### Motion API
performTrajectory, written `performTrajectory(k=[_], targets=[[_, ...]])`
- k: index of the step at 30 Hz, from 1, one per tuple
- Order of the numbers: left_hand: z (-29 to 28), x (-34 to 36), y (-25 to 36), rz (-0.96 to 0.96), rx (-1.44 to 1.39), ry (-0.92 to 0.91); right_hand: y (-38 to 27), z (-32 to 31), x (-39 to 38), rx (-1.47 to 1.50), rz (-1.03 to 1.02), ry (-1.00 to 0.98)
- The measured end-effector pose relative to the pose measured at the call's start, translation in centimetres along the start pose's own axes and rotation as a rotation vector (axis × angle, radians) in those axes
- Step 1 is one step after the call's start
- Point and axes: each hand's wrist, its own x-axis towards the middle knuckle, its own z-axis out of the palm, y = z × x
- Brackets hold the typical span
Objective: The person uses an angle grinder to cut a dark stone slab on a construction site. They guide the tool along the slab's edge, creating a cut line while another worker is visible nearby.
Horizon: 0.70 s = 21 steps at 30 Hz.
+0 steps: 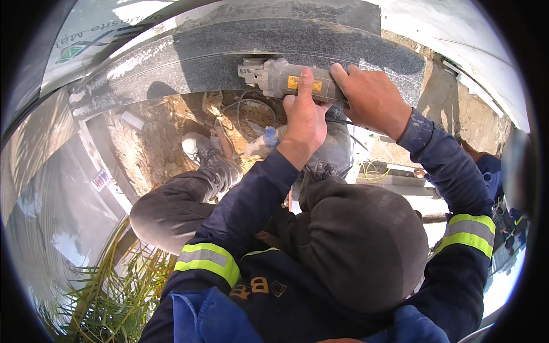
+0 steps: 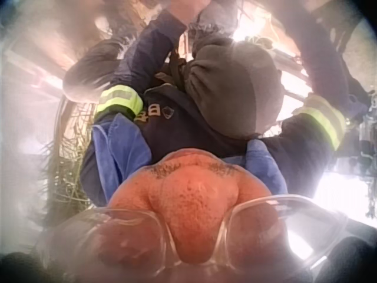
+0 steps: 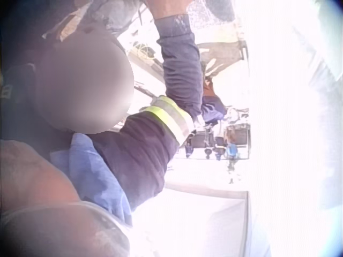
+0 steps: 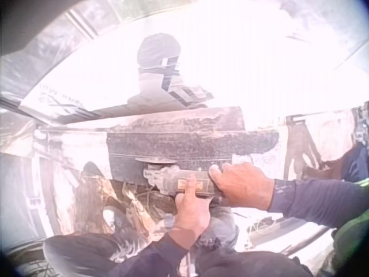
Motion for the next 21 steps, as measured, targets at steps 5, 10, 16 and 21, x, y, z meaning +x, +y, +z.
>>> performTrajectory(k=[5,10,16,21], targets=[[-0.8,0.8,0.1,-0.013,0.002,0.056,0.0,0.9,0.7,0.01,-0.022,0.019],[-2.0,2.0,1.7,0.044,0.005,0.041,-0.3,2.2,3.2,0.033,-0.092,0.076],[-2.0,1.9,1.8,0.014,0.013,-0.03,-0.3,1.4,2.8,0.024,-0.078,0.055],[0.5,0.2,-0.2,0.003,-0.021,0.025,0.6,-0.3,0.2,-0.018,-0.001,-0.028]])
